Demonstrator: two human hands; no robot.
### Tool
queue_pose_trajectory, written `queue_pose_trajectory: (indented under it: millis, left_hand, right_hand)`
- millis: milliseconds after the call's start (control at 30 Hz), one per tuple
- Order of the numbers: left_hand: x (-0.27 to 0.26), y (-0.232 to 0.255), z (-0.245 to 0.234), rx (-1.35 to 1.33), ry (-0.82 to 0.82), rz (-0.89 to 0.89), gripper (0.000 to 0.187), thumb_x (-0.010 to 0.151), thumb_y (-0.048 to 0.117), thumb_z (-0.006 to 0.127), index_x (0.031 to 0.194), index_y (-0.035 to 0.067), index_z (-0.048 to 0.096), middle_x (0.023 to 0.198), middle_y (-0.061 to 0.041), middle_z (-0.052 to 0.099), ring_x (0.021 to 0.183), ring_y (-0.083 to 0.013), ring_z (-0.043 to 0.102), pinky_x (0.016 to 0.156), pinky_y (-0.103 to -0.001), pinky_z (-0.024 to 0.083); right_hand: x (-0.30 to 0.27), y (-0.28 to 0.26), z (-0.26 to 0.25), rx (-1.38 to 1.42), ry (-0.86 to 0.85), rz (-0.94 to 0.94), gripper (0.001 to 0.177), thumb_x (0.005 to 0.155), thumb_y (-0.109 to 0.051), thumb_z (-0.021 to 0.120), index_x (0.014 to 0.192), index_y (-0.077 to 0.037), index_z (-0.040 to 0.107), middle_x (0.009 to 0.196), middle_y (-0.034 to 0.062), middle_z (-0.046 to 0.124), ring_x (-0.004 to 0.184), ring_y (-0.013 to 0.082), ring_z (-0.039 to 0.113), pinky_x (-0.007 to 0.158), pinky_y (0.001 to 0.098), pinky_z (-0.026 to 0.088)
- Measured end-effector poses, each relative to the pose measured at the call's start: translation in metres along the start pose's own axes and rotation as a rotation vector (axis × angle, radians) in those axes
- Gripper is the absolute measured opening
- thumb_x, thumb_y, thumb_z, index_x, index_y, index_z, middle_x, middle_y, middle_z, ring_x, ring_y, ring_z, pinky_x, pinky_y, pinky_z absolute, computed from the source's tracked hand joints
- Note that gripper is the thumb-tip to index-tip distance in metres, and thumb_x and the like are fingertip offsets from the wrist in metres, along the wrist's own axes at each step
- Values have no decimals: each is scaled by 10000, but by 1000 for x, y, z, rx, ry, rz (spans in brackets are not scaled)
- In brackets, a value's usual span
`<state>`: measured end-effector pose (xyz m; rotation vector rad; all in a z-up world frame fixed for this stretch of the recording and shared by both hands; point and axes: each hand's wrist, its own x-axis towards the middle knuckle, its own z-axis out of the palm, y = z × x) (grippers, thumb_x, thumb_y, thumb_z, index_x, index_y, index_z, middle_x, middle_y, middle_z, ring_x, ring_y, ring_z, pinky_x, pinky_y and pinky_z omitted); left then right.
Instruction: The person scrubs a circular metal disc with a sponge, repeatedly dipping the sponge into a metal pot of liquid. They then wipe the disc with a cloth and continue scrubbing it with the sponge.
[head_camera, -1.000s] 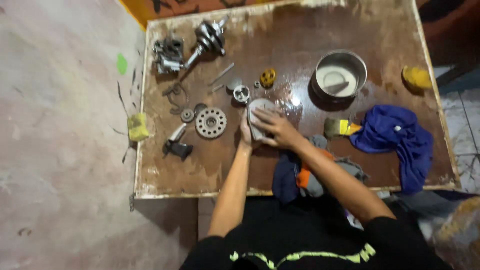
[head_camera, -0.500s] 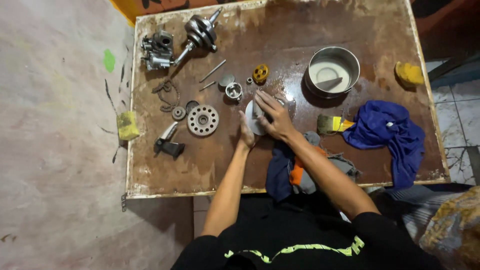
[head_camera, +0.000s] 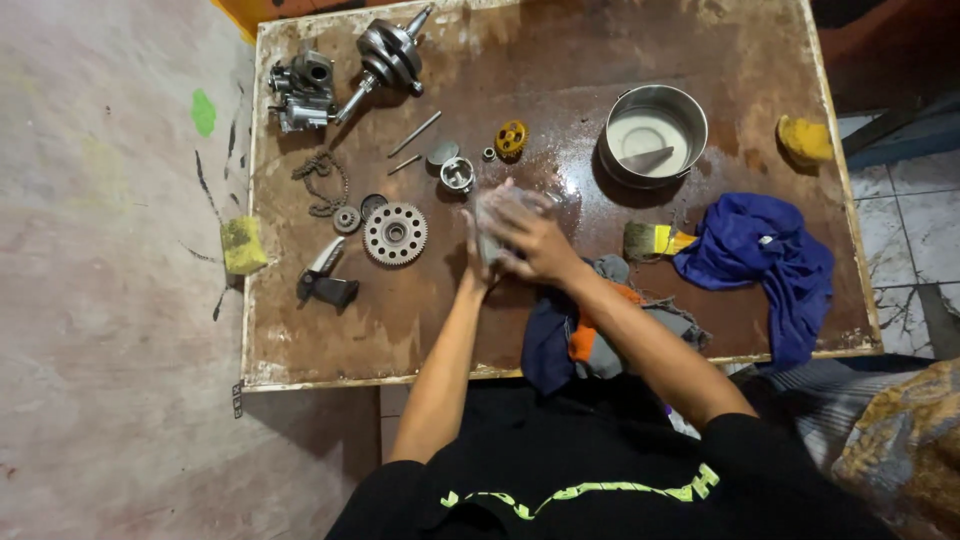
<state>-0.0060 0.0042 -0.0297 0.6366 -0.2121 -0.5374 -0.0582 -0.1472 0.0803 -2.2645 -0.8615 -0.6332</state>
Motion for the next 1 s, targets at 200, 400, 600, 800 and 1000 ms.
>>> queue_pose_trajectory:
  millis: [200, 400, 600, 800, 1000]
  left_hand:
    - [-5, 26, 36, 214, -42, 127, 808, 1076, 647, 179, 1600, 51, 329, 1628, -117, 397, 1499, -268, 395, 1271, -416, 308]
    - [4, 0, -13, 210, -1, 70, 820, 1121, 642, 187, 1589, -3, 379, 1573, -175, 437, 1427, -319, 439, 1243, -446, 326]
    - [3, 26, 30, 307, -62, 136, 841, 1069, 683, 201, 1562, 30, 397, 1545, -112, 494, 1424, -272, 480, 1239, -410, 367]
    - [9, 13, 8, -14, 9, -58, 889, 1046, 723, 196, 1561, 28, 400, 1498, -133, 519, 1365, -301, 519, 1170, -453, 420]
    - [1, 30, 33, 38, 18, -28, 938, 969, 765, 194, 1568, 65, 372, 1532, -106, 507, 1410, -262, 507, 1194, -428, 419]
  right_hand:
    - [4, -4, -8, -61, 76, 164, 561, 1021, -416, 616, 1523, -172, 555, 1639, 130, 456, 1531, 344, 450, 1267, 569, 293]
    - [16, -15, -14, -24, 122, 221, 601, 993, -388, 647, 1519, -110, 559, 1629, 158, 457, 1523, 361, 446, 1267, 543, 265]
    - [12, -10, -9, 29, 61, 169, 598, 924, -434, 691, 1446, -153, 612, 1577, 143, 506, 1499, 361, 458, 1256, 511, 313]
    - [14, -15, -22, -77, 64, 56, 625, 887, -447, 747, 1418, -134, 646, 1555, 140, 528, 1462, 365, 485, 1226, 532, 370]
    - [13, -12, -16, -129, 139, 109, 677, 853, -448, 773, 1383, -46, 644, 1501, 184, 539, 1414, 389, 507, 1201, 549, 393]
